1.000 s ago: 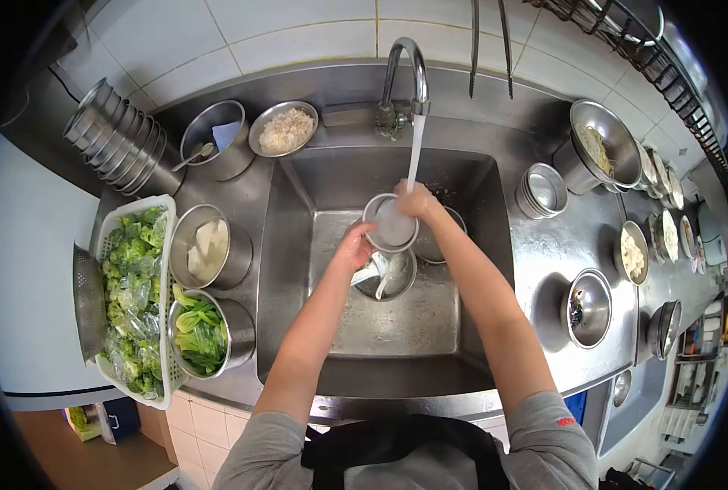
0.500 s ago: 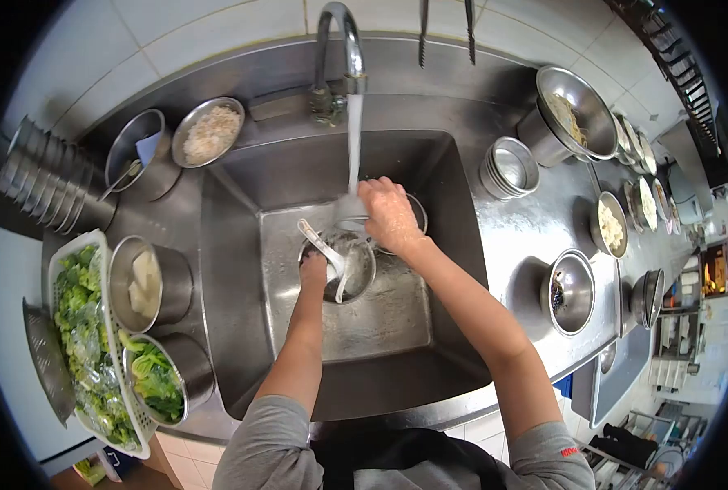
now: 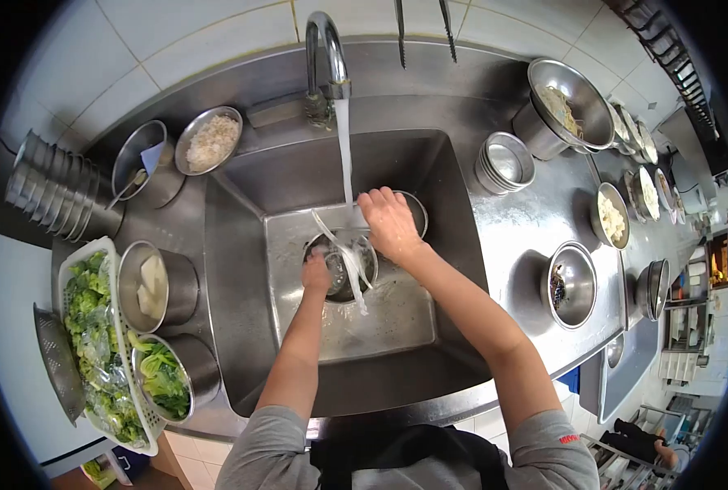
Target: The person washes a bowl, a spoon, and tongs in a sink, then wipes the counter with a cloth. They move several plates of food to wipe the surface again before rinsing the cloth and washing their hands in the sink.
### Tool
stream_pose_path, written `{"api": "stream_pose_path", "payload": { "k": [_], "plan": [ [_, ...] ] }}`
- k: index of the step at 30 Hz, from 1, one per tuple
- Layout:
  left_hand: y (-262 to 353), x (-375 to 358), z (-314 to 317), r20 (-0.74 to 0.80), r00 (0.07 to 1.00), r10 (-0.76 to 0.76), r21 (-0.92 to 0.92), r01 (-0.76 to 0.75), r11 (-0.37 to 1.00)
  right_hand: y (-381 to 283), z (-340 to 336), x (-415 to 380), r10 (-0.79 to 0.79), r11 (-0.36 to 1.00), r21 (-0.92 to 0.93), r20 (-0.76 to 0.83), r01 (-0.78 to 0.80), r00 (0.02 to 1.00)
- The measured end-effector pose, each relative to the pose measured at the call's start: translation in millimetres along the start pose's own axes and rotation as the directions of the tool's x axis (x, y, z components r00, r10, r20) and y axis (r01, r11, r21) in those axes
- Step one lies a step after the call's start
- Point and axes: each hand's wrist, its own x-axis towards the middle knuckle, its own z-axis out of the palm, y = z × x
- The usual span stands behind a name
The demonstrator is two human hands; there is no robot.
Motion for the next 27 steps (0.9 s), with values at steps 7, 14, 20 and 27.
{"api": "stream_pose_path", "payload": {
  "k": [7,14,20,27],
  "plan": [
    [0,23,-61,0.253,0.964,-0.084,-0.864,0.264,0.43,80,-113,4,0.203,0.978,0.054,-0.459,-0.201,0.865],
    [87,20,-143,0.408,0.905,0.123,-0.91,0.414,-0.022,206,-138,-17,0.749,0.655,0.297,-0.372,-0.695,0.548],
    [82,42,-127,0.291,0.923,0.253,-0.908,0.184,0.376,169,-124,-8,0.25,0.847,-0.119,-0.772,-0.519,0.585],
    [24,-12,-151,-0.288,0.958,-0.003,-0.481,-0.142,0.865,8,84,-15,0.142,0.933,0.242,0.437,-0.268,0.888]
  ]
}}
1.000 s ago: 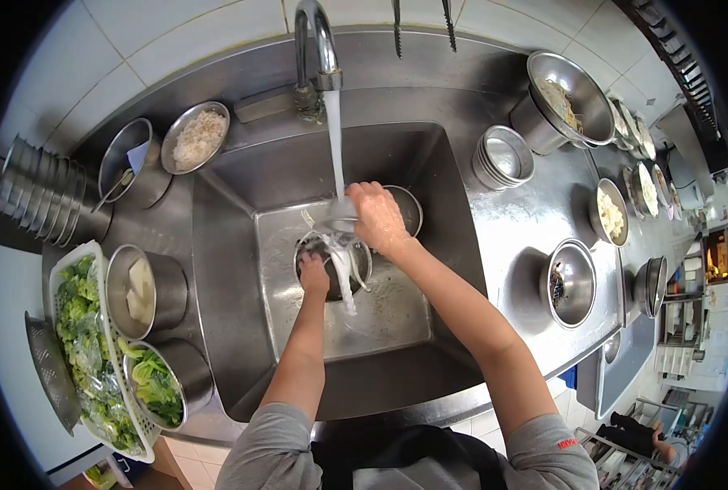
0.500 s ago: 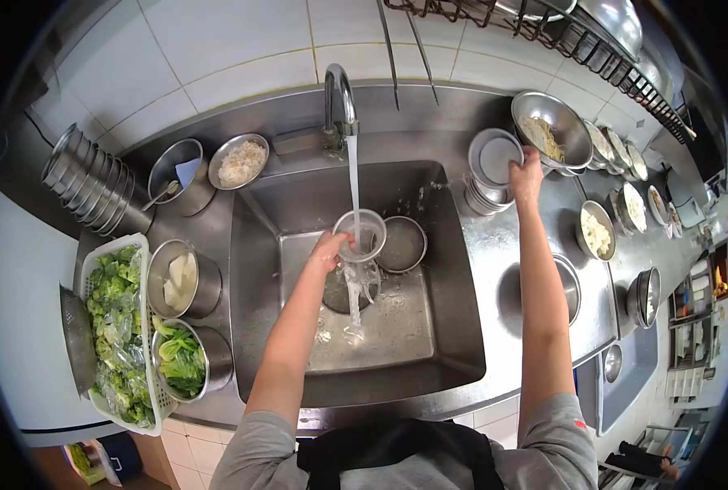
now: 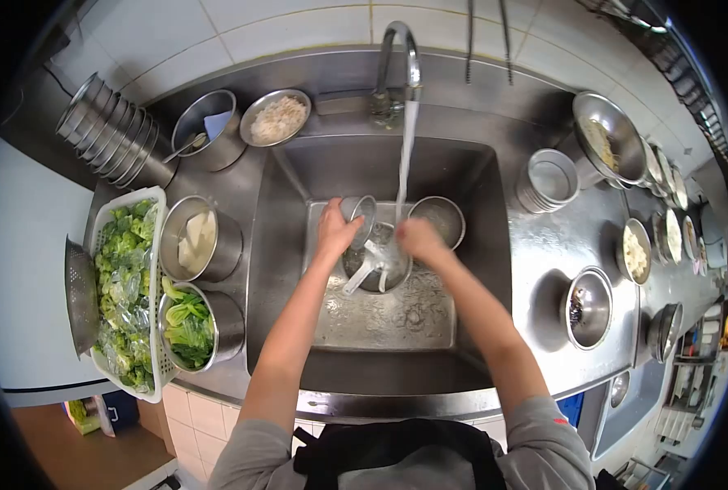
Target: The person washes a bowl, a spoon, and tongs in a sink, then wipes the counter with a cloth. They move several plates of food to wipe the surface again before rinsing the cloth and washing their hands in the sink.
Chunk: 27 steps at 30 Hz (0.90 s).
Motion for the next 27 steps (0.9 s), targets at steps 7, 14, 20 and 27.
{"api": "stream_pose_path", "payload": {
  "k": [7,14,20,27],
  "plan": [
    [-65,-68,-53,-0.051,0.977,-0.208,-0.09,0.203,0.975,-51,165,37,-0.204,0.979,0.07,0.335,0.192,0.92],
    [-82,-108,-78,0.115,0.934,-0.337,-0.176,0.353,0.919,-46,180,15,-0.26,0.962,0.162,0.299,0.22,0.918],
    [-89,-113,-75,0.13,0.932,-0.338,-0.209,0.359,0.91,-15,203,22,0.023,0.992,-0.124,0.236,0.006,0.971],
    [-95,-116,-67,0.176,0.931,-0.319,-0.174,0.349,0.921,33,260,51,0.307,0.948,-0.229,0.472,-0.222,0.826]
  ]
}}
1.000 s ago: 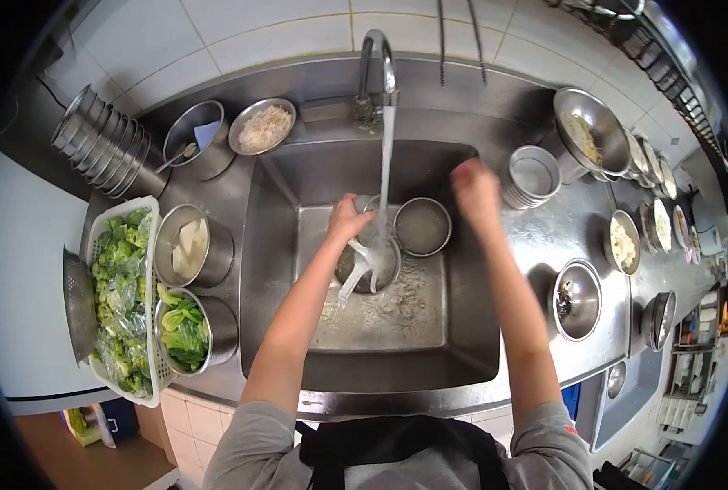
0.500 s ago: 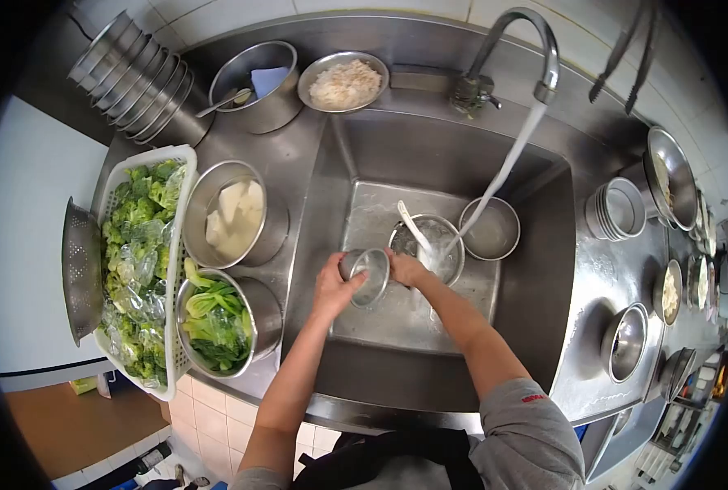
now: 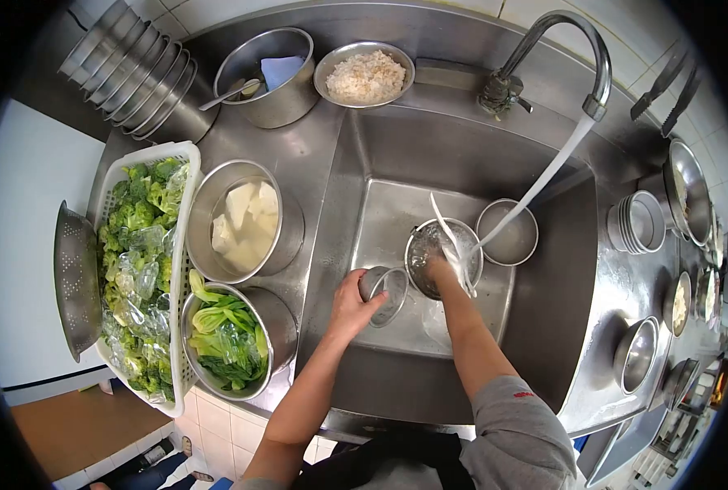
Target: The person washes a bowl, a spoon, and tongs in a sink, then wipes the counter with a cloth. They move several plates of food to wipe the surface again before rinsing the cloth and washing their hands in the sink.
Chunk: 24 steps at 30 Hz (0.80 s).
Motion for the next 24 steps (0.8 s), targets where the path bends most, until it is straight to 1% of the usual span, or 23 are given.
{"api": "stream_pose_path", "payload": {
  "k": [1,3,4,5,6,7,8,9,10,11,12,13,14,15,16,18,19,22,23,24],
  "plan": [
    [-2,1,0,0.001,1.0,0.0,0.02,0.0,1.0,22,45,42,-0.003,1.0,-0.016,0.007,0.003,1.0],
    [1,2,-1,0.004,1.0,-0.015,0.004,0.015,1.0,20,50,33,-0.005,0.999,-0.033,0.015,0.005,1.0],
    [3,1,-2,0.005,1.0,-0.027,-0.014,0.027,1.0,26,52,23,-0.035,0.984,0.163,-0.228,0.074,0.973],
    [-2,1,-1,0.006,1.0,-0.026,-0.015,0.026,1.0,19,31,-7,-0.012,0.926,0.33,-0.458,0.183,0.889],
    [-8,3,2,-0.016,1.0,-0.009,0.015,0.01,1.0,20,15,-19,-0.008,0.927,0.328,-0.461,0.179,0.888],
    [-11,4,3,-0.041,0.999,0.012,0.045,-0.01,0.999,19,-6,-24,0.009,0.968,0.247,-0.233,0.05,0.972],
    [-8,4,1,-0.046,0.999,0.02,0.044,-0.018,0.999,20,-16,-21,0.055,0.989,0.135,0.002,-0.055,0.998],
    [-6,3,0,-0.031,1.0,0.001,0.043,0.001,0.999,19,-21,-20,0.055,0.989,0.136,-0.006,-0.053,0.998],
    [-3,1,0,-0.013,1.0,-0.019,0.039,0.02,0.999,20,-26,-21,0.011,1.0,0.003,0.148,-0.012,0.989],
    [-2,1,1,-0.015,1.0,-0.009,0.036,0.009,0.999,20,-34,-24,-0.012,0.991,-0.121,0.3,0.051,0.954],
    [-6,2,3,-0.019,0.999,-0.041,0.014,0.041,0.999,20,-38,-30,-0.013,0.991,-0.123,0.288,0.051,0.957],
    [-8,2,4,-0.023,0.997,-0.076,-0.006,0.075,0.997,19,-37,-38,-0.144,0.976,-0.143,0.143,0.164,0.979],
    [-9,2,4,-0.03,0.997,-0.067,-0.004,0.067,0.998,17,-37,-47,-0.276,0.946,-0.178,-0.003,0.271,0.961],
    [-11,2,5,-0.011,0.994,-0.107,-0.098,0.106,0.99,28,-10,-15,-0.225,0.966,-0.137,-0.018,0.22,0.974],
    [-11,3,6,0.015,0.989,-0.144,-0.19,0.144,0.971,36,3,0,-0.229,0.965,-0.137,-0.027,0.223,0.973],
    [-9,1,6,0.0,0.99,-0.141,-0.156,0.139,0.978,48,39,24,-0.017,0.992,-0.128,-0.071,0.008,0.997],
    [-10,1,6,-0.012,0.989,-0.146,-0.126,0.144,0.982,56,103,86,0.129,0.992,0.003,-0.127,-0.13,0.983],
    [-23,6,7,-0.013,0.989,-0.147,-0.093,0.145,0.985,26,-5,-23,-0.067,0.997,0.035,-0.015,0.068,0.998],
    [-23,5,7,-0.006,0.988,-0.152,-0.093,0.151,0.984,26,-1,-16,-0.117,0.983,-0.131,0.093,0.128,0.989],
    [-21,5,6,-0.029,0.99,-0.14,-0.069,0.138,0.988,30,12,-1,-0.104,0.985,-0.13,0.098,0.116,0.99]
  ]
}}
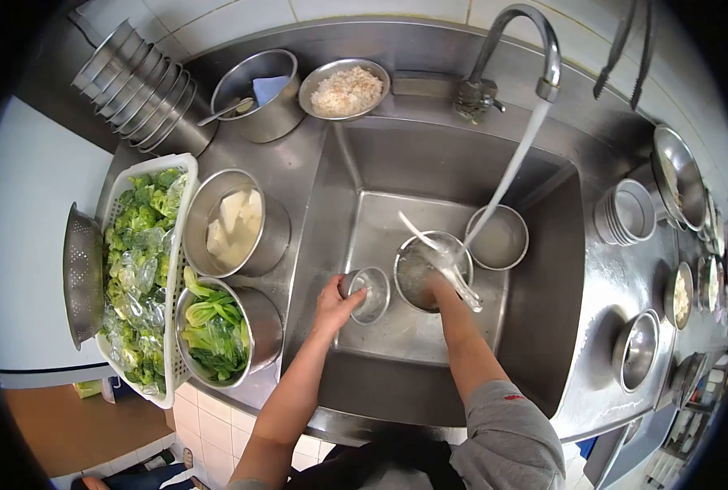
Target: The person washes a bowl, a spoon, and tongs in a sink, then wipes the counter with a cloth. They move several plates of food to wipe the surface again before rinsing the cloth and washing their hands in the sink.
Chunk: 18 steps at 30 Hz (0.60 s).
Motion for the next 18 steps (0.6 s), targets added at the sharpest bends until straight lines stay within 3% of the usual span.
{"api": "stream_pose_path", "payload": {
  "k": [2,5,6,7,8,9,10,11,12,13,14,15,16,17,18],
  "plan": [
    [4,-2,0,0.008,0.999,0.039,0.014,-0.039,0.999,11,15,26,-0.117,0.987,0.099,-0.12,0.129,0.986],
    [5,-5,2,-0.069,0.986,0.153,0.146,-0.142,0.979,-32,-74,-80,-0.202,0.978,0.012,-0.215,0.21,0.955],
    [1,-4,4,-0.079,0.974,0.211,0.144,-0.198,0.97,-36,-88,-108,-0.242,0.958,0.037,-0.421,0.283,0.874],
    [-15,3,11,-0.057,0.978,0.2,-0.135,-0.206,0.969,-27,-75,-73,-0.199,0.948,0.109,-0.531,0.3,0.823],
    [-26,15,11,-0.003,0.982,0.191,-0.175,-0.189,0.966,-32,-124,-122,-0.085,0.962,0.19,-0.467,0.194,0.88],
    [-8,10,16,0.035,0.986,0.166,-0.313,-0.147,0.938,-17,-124,-113,-0.022,0.907,0.277,-0.721,0.318,0.692],
    [-2,20,18,0.157,0.984,0.083,-0.41,-0.012,0.912,-12,-164,-131,0.171,0.879,0.463,-0.527,0.112,0.832],
    [19,16,24,0.175,0.978,-0.115,-0.478,0.186,0.858,2,-187,-143,0.191,0.891,0.431,-0.641,0.142,0.744],
    [17,35,34,0.267,0.955,-0.126,-0.55,0.258,0.794,10,-209,-153,0.344,0.828,0.558,-0.585,0.056,0.734],
    [-1,72,48,0.382,0.908,-0.171,-0.547,0.372,0.75,20,-221,-155,0.438,0.69,0.711,-0.559,0.135,0.704],
    [11,85,65,0.508,0.834,-0.218,-0.574,0.516,0.636,19,-235,-178,0.438,0.694,0.712,-0.534,0.106,0.723],
    [23,96,85,0.531,0.803,-0.269,-0.558,0.571,0.602,10,-249,-200,0.54,0.588,0.798,-0.506,0.128,0.673],
    [44,97,99,0.542,0.771,-0.334,-0.545,0.625,0.558,10,-254,-203,0.449,0.615,0.757,-0.565,0.219,0.692],
    [63,95,113,0.564,0.764,-0.313,-0.526,0.625,0.577,2,-259,-204,0.458,0.634,0.746,-0.575,0.204,0.677],
    [90,80,121,0.595,0.741,-0.313,-0.552,0.659,0.511,-12,-259,-233,0.428,0.601,0.723,-0.651,0.34,0.627]
  ]
}}
